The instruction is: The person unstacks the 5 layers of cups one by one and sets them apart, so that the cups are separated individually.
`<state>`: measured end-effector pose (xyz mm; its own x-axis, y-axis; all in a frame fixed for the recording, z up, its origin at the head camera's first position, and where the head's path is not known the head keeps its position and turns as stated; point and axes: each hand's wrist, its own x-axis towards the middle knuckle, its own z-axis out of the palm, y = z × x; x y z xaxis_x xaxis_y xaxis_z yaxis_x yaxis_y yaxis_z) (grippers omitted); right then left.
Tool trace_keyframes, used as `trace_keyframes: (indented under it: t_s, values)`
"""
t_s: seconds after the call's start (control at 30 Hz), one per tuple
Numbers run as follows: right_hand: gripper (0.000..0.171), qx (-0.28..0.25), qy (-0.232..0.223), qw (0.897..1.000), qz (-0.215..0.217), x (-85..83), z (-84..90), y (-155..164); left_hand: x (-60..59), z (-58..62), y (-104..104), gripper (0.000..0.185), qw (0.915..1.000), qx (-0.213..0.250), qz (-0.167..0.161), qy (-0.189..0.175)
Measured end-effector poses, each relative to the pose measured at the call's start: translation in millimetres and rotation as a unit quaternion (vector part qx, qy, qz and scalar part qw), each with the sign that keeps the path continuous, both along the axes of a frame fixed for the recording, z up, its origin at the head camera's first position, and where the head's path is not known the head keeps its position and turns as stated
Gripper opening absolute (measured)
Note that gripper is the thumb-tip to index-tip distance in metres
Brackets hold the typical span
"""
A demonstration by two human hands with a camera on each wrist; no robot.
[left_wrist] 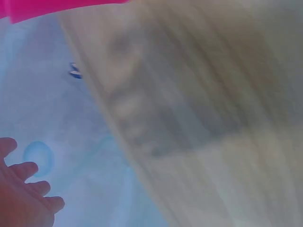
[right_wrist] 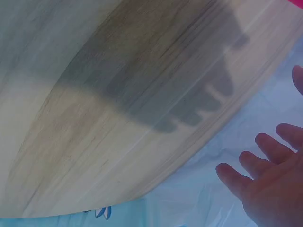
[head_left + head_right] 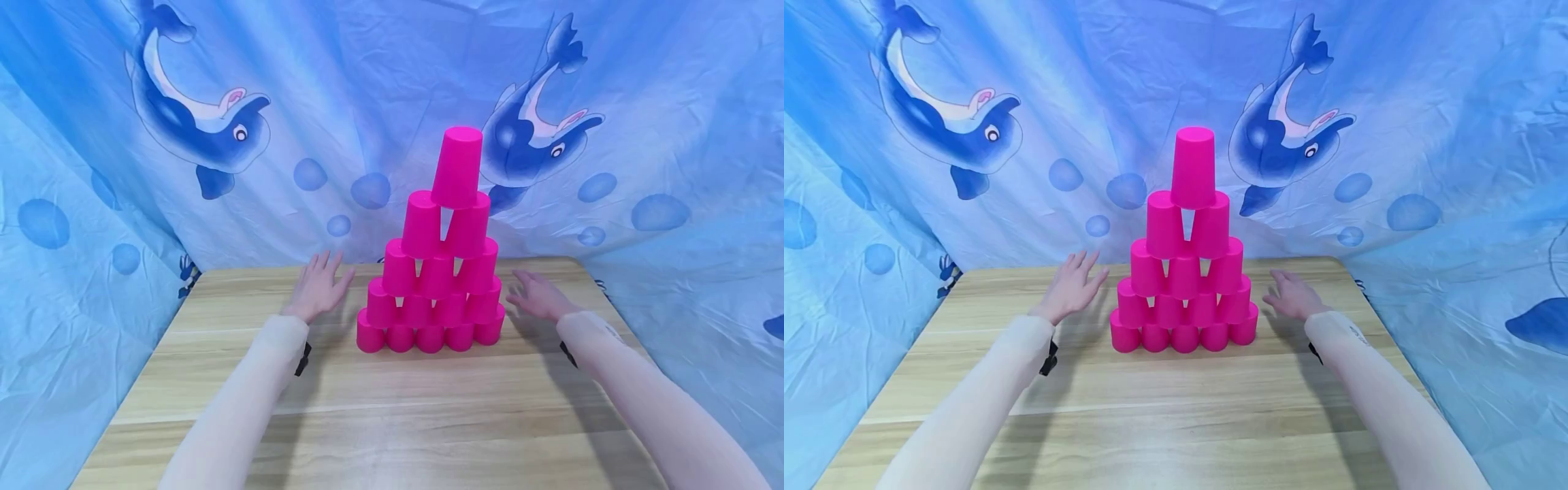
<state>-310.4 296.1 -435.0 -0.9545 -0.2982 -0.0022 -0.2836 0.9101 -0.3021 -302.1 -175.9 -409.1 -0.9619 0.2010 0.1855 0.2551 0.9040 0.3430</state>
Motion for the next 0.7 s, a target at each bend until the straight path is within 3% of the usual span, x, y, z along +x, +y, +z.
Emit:
trace_keyframes:
  t_s: [0.37, 0.7]
  values:
    - [0.076, -0.052, -0.045, 0.997, 0.033, 6.7, 0.2, -13.0, -4.3, 36.0, 21.5, 0.071, 0.9938, 0.08, -0.039, 0.068]
    - [0.085, -0.092, -0.106, 0.989, 0.04, 18.5, -8.6, -22.0, 4.5, 79.9, 46.9, 0.067, 0.9799, 0.175, -0.061, 0.075]
